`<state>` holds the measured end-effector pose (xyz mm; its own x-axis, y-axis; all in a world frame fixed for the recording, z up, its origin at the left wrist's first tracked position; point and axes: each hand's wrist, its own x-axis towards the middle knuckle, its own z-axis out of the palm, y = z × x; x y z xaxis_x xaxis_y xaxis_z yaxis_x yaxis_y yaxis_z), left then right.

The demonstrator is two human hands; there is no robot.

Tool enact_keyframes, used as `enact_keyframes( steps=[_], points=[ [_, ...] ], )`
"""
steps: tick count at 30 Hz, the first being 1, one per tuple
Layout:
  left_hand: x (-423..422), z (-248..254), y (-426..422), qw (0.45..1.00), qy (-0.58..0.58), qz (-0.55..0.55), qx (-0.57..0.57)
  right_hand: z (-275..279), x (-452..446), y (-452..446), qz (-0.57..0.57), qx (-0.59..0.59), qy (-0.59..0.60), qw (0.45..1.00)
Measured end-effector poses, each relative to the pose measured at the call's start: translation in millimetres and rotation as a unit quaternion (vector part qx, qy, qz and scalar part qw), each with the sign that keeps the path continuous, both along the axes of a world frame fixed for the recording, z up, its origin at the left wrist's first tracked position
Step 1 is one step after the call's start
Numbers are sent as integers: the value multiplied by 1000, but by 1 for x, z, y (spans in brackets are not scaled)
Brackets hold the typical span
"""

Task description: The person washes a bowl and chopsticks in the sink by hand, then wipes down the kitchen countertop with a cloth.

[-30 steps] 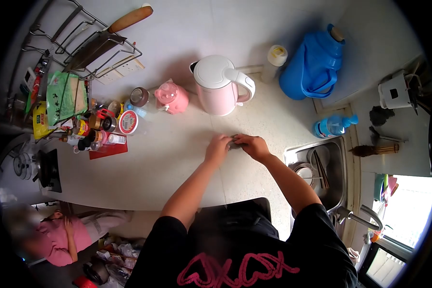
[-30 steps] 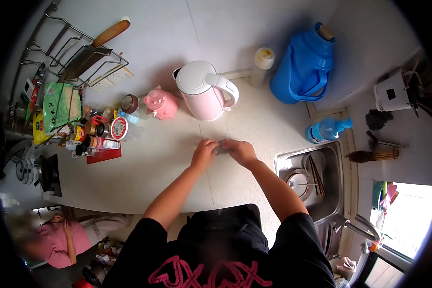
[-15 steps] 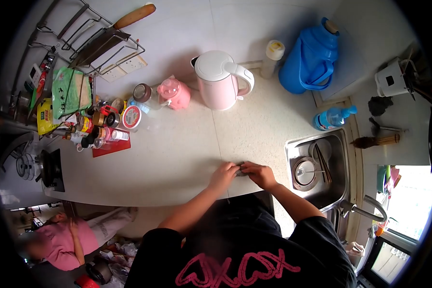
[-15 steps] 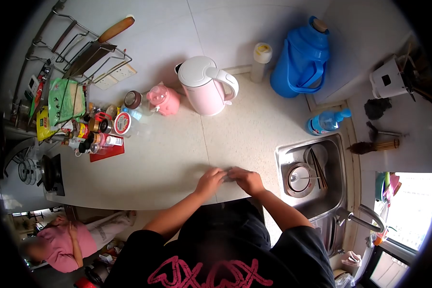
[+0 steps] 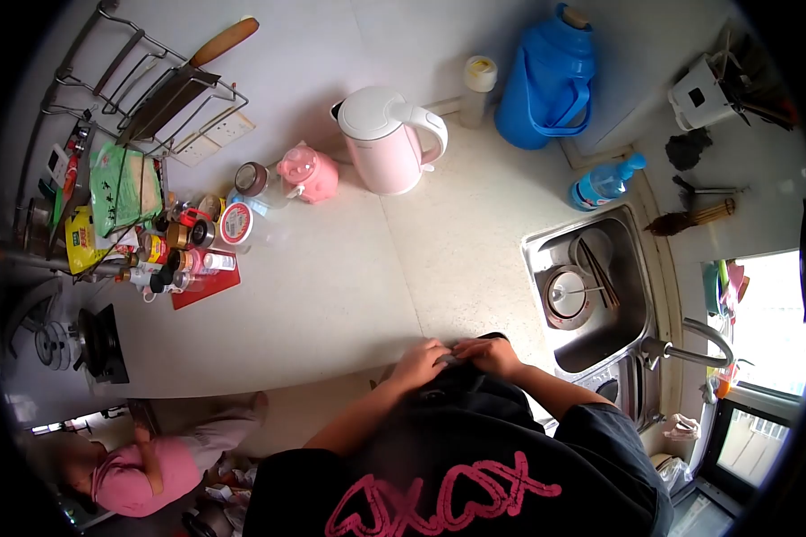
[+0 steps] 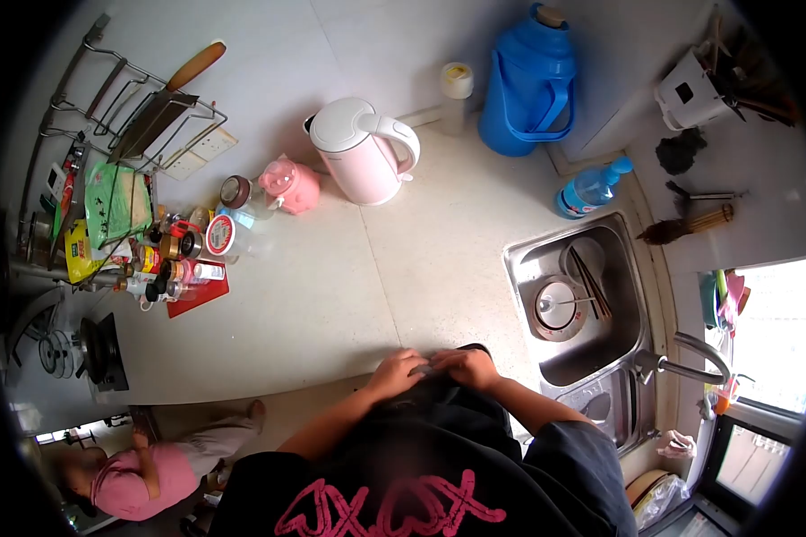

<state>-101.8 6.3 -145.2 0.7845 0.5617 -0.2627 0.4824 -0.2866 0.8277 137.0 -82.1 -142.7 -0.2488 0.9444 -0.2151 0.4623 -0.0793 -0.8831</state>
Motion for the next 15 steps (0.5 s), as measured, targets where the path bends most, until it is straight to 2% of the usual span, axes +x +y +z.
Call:
enact_keyframes(
  steps=[2,5,7,8,11,12,15],
  points=[
    [-1,-3,1,1000,1,-24,-11,1,4,-1,35,-59,9,998],
    [10,5,11,1000,-19,1,-1,16,22,22,67,-55,-23,996],
    [30,19,34,998,-38,39,29,29,42,56,64,-5,-8,998],
    [43,28,50,998,-22,63,9,30,53,76,53,15,7,998],
    [82,24,101,984,-48,113,132,36,85,142,33,107,-42,993],
    [95,33,121,982,-46,119,140,38,95,163,12,126,-33,991],
    [131,28,170,960,-97,145,218,46,113,217,-43,119,-9,992]
  ],
)
